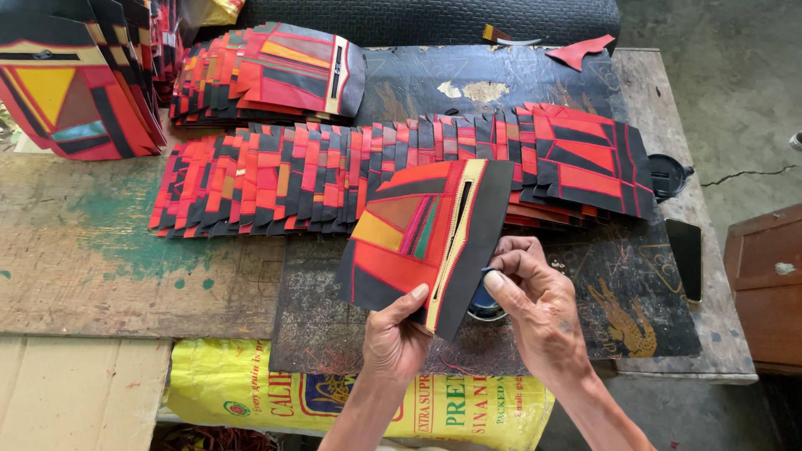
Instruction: The person repeatedly picks up small patterned pouches from a stack, applies a dark substance from a small container to the zipper area with a cloth, and places them back on the stack. The process is repeated for multiple pouches in a workshop setting.
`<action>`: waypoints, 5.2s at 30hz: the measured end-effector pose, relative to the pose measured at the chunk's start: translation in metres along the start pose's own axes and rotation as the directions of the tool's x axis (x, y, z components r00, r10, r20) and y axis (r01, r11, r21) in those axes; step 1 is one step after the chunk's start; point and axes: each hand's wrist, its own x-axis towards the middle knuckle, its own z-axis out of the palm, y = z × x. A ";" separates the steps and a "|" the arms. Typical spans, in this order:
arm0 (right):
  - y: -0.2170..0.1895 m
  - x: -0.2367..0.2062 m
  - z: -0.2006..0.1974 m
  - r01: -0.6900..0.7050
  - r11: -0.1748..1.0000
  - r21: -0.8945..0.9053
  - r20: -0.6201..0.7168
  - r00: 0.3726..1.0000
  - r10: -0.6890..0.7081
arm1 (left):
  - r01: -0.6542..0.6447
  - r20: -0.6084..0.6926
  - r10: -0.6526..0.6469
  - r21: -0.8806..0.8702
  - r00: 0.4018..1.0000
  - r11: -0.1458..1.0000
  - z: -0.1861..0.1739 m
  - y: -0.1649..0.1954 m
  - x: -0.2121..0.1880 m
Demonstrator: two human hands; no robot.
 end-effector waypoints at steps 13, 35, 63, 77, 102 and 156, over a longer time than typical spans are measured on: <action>0.003 0.008 -0.009 0.085 0.993 0.086 -0.065 0.995 -0.079 | -0.015 0.039 0.013 0.049 0.999 0.999 -0.002 0.002 -0.006; 0.005 -0.015 0.007 -0.061 0.993 -0.103 -0.019 0.998 0.059 | -0.012 0.007 0.012 -0.020 1.000 1.000 -0.001 -0.001 0.009; -0.001 0.010 0.007 0.123 0.944 -0.307 -0.074 0.986 -0.152 | 0.061 -0.039 -0.065 -0.096 0.997 0.994 -0.009 0.004 0.001; -0.009 0.006 0.010 0.189 0.858 -0.478 -0.006 0.976 -0.218 | 0.089 -0.048 -0.094 -0.108 0.994 0.990 -0.005 0.006 0.000; 0.001 -0.005 -0.007 0.080 0.996 0.032 -0.053 0.996 -0.078 | 0.143 -0.047 -0.151 -0.150 0.987 0.978 -0.032 0.017 -0.005; 0.084 0.017 -0.088 -0.009 0.336 -0.942 -0.079 0.977 -0.196 | -0.579 0.207 0.564 0.516 0.799 0.631 0.050 0.232 0.369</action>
